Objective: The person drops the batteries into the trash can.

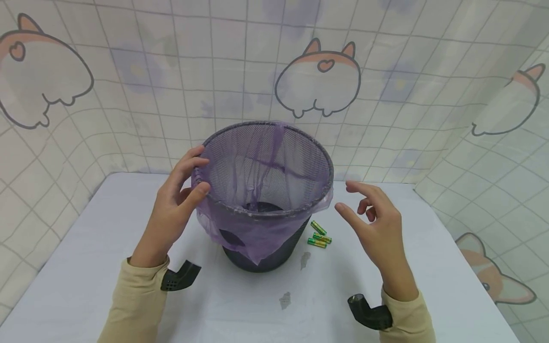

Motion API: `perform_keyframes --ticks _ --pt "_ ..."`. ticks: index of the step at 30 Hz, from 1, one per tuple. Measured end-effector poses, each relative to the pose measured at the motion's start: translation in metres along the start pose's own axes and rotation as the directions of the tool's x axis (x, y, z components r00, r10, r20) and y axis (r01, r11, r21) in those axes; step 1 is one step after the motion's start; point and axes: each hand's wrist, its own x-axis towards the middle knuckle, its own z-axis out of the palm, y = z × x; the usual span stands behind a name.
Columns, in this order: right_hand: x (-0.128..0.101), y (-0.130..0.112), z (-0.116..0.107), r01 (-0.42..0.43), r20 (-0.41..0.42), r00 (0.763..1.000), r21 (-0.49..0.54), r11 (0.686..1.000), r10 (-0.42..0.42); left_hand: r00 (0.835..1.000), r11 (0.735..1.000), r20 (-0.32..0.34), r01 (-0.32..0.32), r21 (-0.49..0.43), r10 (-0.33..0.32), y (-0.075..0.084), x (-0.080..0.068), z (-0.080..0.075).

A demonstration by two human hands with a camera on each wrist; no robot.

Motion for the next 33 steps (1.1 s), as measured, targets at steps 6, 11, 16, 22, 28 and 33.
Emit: perform_keyframes --ticks 6,11,16,22,28,33 --pt "-0.005 0.009 0.001 -0.055 0.033 0.998 -0.019 0.998 0.056 1.0 1.0 0.011 -0.005 0.018 0.005 0.0 0.0 -0.001" --pt "-0.008 0.017 0.003 -0.083 0.058 0.995 -0.05 0.995 0.086 1.0 1.0 0.027 0.008 0.012 -0.008 0.001 0.0 -0.002" --pt "-0.01 0.026 0.005 -0.116 0.075 0.99 -0.067 0.991 0.121 0.999 1.0 0.039 0.015 0.006 -0.016 0.001 0.0 -0.004" --pt "-0.013 0.039 0.009 -0.145 0.091 0.984 -0.074 0.987 0.151 0.999 1.0 0.041 0.019 0.01 -0.019 0.001 0.0 -0.004" --pt "-0.014 0.051 0.013 -0.166 0.109 0.978 -0.105 0.98 0.178 0.999 0.999 0.036 0.022 0.033 -0.023 0.002 -0.001 -0.004" --pt "-0.014 0.06 0.017 -0.191 0.134 0.969 -0.13 0.973 0.208 1.0 0.999 0.026 0.012 0.041 -0.013 0.002 -0.001 -0.004"
